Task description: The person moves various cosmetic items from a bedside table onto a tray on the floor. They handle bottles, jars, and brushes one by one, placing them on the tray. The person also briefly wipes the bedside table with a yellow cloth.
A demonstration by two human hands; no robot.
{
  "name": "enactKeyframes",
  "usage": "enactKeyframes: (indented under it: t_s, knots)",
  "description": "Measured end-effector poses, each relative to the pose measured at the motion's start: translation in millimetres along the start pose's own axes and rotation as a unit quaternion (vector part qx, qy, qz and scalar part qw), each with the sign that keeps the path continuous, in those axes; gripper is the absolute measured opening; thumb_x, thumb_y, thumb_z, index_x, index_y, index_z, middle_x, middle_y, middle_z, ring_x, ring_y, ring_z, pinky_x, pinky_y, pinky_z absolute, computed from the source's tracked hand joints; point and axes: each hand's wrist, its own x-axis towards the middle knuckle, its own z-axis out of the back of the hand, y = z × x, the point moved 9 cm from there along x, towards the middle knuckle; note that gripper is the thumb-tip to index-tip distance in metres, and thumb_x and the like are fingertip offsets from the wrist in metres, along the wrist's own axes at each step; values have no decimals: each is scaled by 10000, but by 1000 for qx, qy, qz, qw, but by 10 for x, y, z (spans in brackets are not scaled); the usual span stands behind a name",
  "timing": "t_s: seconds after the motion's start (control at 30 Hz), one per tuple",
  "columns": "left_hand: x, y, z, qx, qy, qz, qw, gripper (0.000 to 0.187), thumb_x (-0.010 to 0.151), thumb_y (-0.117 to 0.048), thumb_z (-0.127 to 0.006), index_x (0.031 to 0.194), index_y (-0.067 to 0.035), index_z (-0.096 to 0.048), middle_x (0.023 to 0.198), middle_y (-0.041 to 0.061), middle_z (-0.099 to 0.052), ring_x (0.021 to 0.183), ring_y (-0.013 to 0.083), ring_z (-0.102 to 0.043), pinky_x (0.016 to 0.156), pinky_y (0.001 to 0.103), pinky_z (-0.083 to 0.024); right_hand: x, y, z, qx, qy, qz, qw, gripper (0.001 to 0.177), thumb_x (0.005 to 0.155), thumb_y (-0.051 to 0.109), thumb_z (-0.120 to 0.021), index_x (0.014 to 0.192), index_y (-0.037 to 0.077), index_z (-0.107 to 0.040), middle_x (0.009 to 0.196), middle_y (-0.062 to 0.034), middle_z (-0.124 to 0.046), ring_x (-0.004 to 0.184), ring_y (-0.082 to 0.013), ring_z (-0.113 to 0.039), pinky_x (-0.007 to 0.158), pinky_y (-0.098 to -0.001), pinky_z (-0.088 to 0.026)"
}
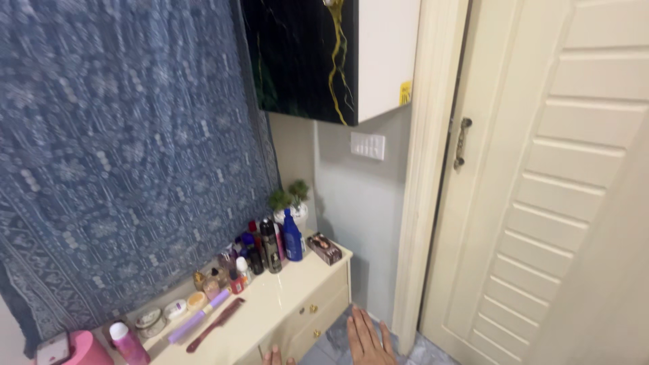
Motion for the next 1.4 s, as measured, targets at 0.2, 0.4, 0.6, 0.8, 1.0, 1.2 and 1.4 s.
enactKeyframes:
  t_s: [0.2,0.4,0.6,0.8,1.0,1.2,1.4]
  knots:
    - [143,85,29,15,3,7,1000,172,1016,-317,-594,1124,-192,-544,1117,87,-752,1094,252,-671,944,505,-407,21,-39,-184,-9,-39,27,999,577,921,178,-404,1459,-29,-377,1617,-217,-260,1466,-318,-328,1073,-668,-305]
    - [-285,66,69,14,20,32,999,130,1016,-280,-578,1101,-183,-558,1114,83,-757,1082,241,-683,919,461,-425,58,48,-9,97,185,-3,978,932,878,398,-665,1533,-38,-167,1666,-203,-60,1544,-322,-96,1185,-643,-140]
    - [-44,199,393,-19,129,82,988,139,992,-199,-558,1104,-145,-620,1096,93,-796,1089,230,-714,927,395,-459,1,291,693,152,161,18,975,1125,793,314,-833,1571,-57,-110,1705,-245,-15,1547,-375,-40,1203,-627,-82]
    - [789,437,543,-204,375,112,897,749,715,-341,-668,1337,51,-526,1400,280,-583,1343,397,-519,1071,529,-389,-94,423,1345,183,102,33,977,1075,780,254,-799,1562,-92,-149,1687,-283,-75,1530,-396,-84,1196,-592,-103]
    - [1043,464,582,-320,530,131,774,1074,649,-435,-751,1469,127,-344,1588,346,-271,1492,465,-272,1161,590,-264,-125,485,1624,175,90,30,980,1011,807,246,-786,1523,-141,-185,1667,-313,-90,1561,-438,-90,1191,-580,-89]
    - [1079,574,555,-317,539,157,764,1059,653,-356,-766,1476,117,-295,1599,341,-237,1493,456,-235,1152,577,-215,-105,555,1601,178,125,39,975,1000,796,220,-790,1520,-129,-195,1677,-321,-72,1562,-434,-89,1201,-571,-91]
    - [1281,779,749,-288,641,220,676,1038,744,-311,-745,1518,106,-193,1650,306,-132,1539,423,-114,1205,561,-145,-30,734,1596,200,86,91,972,996,789,236,-782,1524,-121,-213,1667,-306,-120,1554,-434,-135,1189,-577,-113]
